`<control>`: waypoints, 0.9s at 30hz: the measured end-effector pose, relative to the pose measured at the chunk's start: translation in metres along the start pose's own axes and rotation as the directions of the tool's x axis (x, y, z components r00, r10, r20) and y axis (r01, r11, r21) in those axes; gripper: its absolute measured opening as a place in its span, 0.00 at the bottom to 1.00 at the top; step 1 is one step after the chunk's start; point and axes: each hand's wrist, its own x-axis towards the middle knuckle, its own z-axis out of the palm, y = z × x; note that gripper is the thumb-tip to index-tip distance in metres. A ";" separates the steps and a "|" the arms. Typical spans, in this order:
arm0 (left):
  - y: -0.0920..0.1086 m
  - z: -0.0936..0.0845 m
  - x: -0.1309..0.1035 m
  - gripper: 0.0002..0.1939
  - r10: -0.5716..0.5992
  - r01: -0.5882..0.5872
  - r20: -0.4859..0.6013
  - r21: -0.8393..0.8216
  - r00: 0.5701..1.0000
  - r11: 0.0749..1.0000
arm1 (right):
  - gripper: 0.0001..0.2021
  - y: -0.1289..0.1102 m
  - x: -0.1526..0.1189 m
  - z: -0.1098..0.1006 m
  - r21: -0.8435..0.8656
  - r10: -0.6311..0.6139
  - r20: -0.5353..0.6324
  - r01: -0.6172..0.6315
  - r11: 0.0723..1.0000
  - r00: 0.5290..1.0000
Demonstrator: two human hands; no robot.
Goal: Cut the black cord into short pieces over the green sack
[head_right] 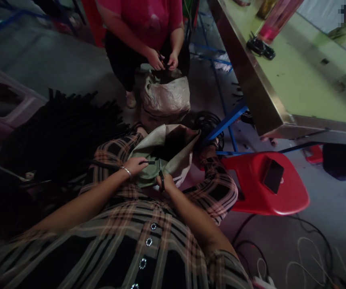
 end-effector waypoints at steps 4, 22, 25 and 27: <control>0.002 -0.003 0.001 0.18 0.005 -0.009 -0.055 -0.077 0.998 0.997 | 0.10 -0.004 -0.001 0.000 0.011 0.028 0.038 -0.029 1.000 0.999; 0.020 0.000 -0.002 0.15 -0.087 0.049 -0.112 -0.307 0.990 0.950 | 0.10 0.007 -0.005 0.005 0.090 -0.165 0.115 0.155 0.984 0.980; 0.021 0.003 -0.002 0.14 -0.084 0.053 -0.086 -0.311 0.993 0.949 | 0.10 0.006 -0.005 0.006 0.100 -0.173 0.106 0.163 0.982 0.979; 0.022 0.005 -0.004 0.14 -0.065 0.040 -0.072 -0.298 0.995 0.954 | 0.11 0.005 -0.005 0.005 0.114 -0.173 0.100 0.162 0.980 0.980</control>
